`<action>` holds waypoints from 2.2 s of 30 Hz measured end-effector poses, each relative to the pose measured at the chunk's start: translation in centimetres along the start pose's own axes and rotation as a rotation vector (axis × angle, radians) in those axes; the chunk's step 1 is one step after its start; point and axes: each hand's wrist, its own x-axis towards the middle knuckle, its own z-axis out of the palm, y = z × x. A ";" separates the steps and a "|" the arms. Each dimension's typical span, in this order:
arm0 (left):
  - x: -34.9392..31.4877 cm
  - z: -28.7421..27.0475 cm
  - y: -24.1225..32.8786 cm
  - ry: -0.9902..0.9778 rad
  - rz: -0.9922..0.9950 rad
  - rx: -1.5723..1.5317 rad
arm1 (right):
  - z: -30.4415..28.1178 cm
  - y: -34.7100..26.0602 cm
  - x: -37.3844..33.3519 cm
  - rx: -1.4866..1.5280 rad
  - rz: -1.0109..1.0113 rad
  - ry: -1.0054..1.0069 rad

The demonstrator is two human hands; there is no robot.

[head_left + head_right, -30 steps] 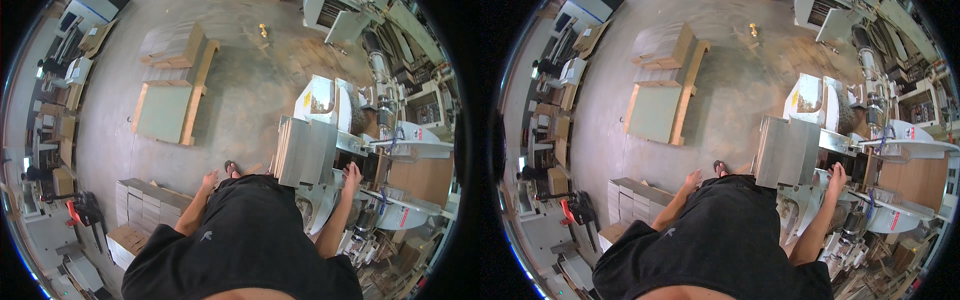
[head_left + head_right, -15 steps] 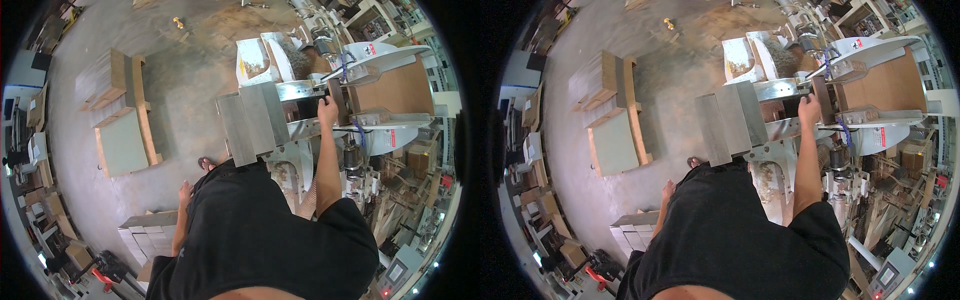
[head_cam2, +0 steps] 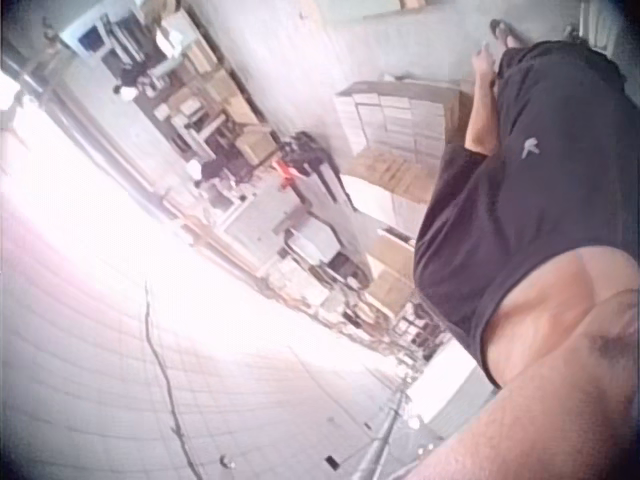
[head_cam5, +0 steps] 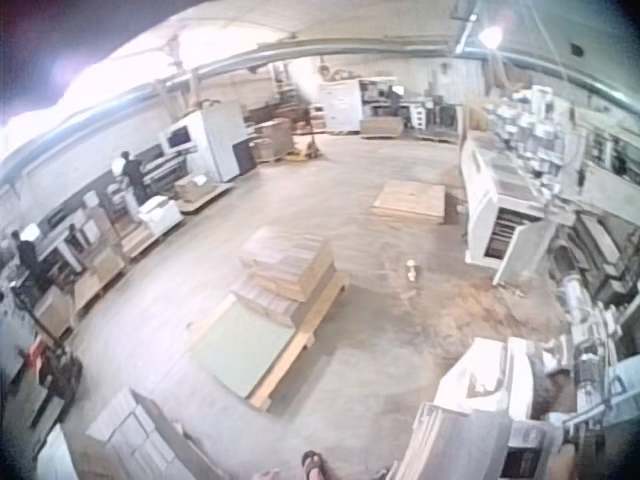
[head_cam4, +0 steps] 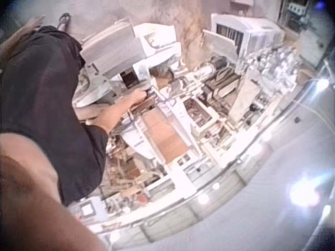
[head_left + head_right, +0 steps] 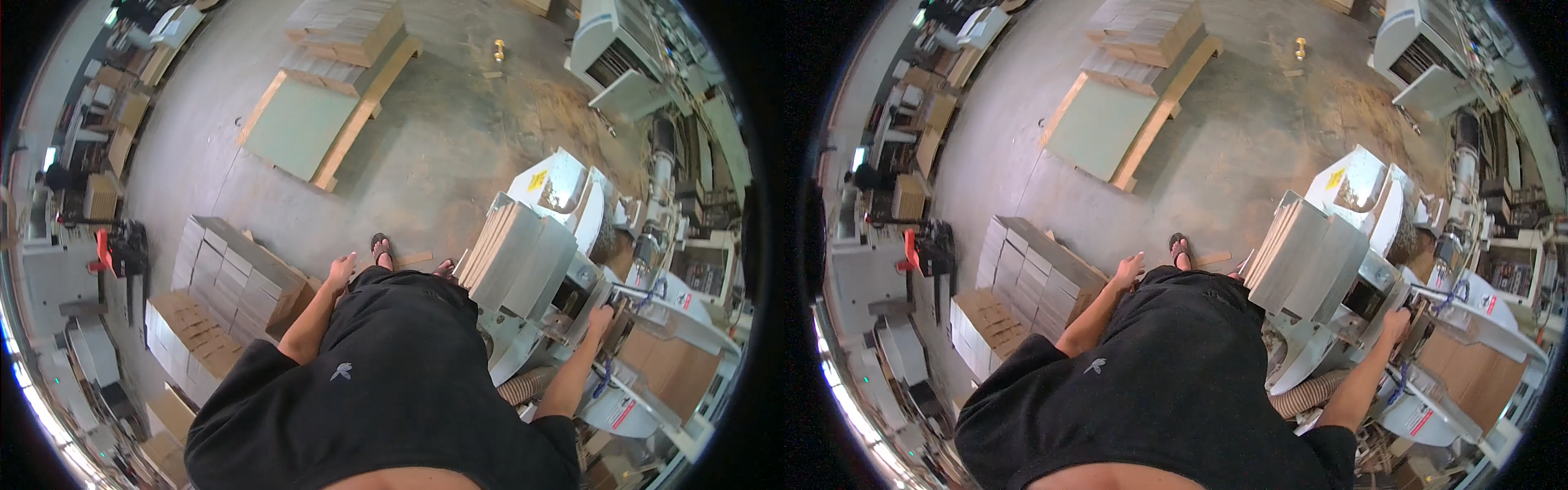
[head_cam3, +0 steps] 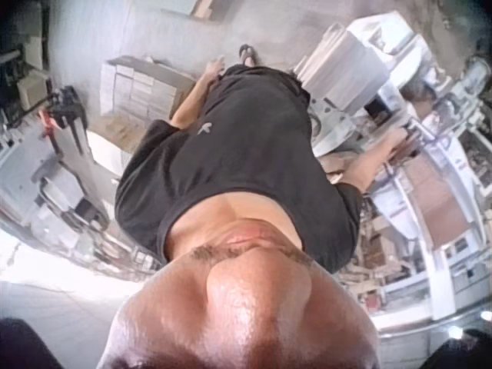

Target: The person places wooden blocks into a drilling machine one at a time, operates the drill by hand to create multiple holes, and stacks the completed pieces together.

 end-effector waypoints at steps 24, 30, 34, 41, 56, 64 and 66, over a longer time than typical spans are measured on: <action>6.5 -2.8 0.8 -0.020 0.181 -0.024 | 3.4 -6.1 -11.8 0.844 -0.091 -0.371; 7.8 -4.3 -0.1 -0.149 0.170 0.016 | 10.8 -3.9 -10.6 0.930 -0.231 -0.214; 7.7 -4.8 -0.4 -0.158 0.225 0.186 | 12.1 -3.1 -10.7 1.034 -0.172 -0.233; 6.9 -5.0 0.8 -0.167 0.209 0.206 | 9.5 -6.8 -11.0 1.049 -0.148 -0.271; -0.6 2.6 7.0 -0.238 0.038 0.149 | -3.6 -4.4 -13.0 1.824 -0.218 -0.756; -10.4 11.4 12.2 -0.628 0.289 0.146 | -2.2 -11.1 -13.8 0.946 -0.408 -0.104; -14.0 15.0 15.1 -0.759 0.411 0.106 | -0.9 -12.6 -14.3 0.766 -0.450 -0.094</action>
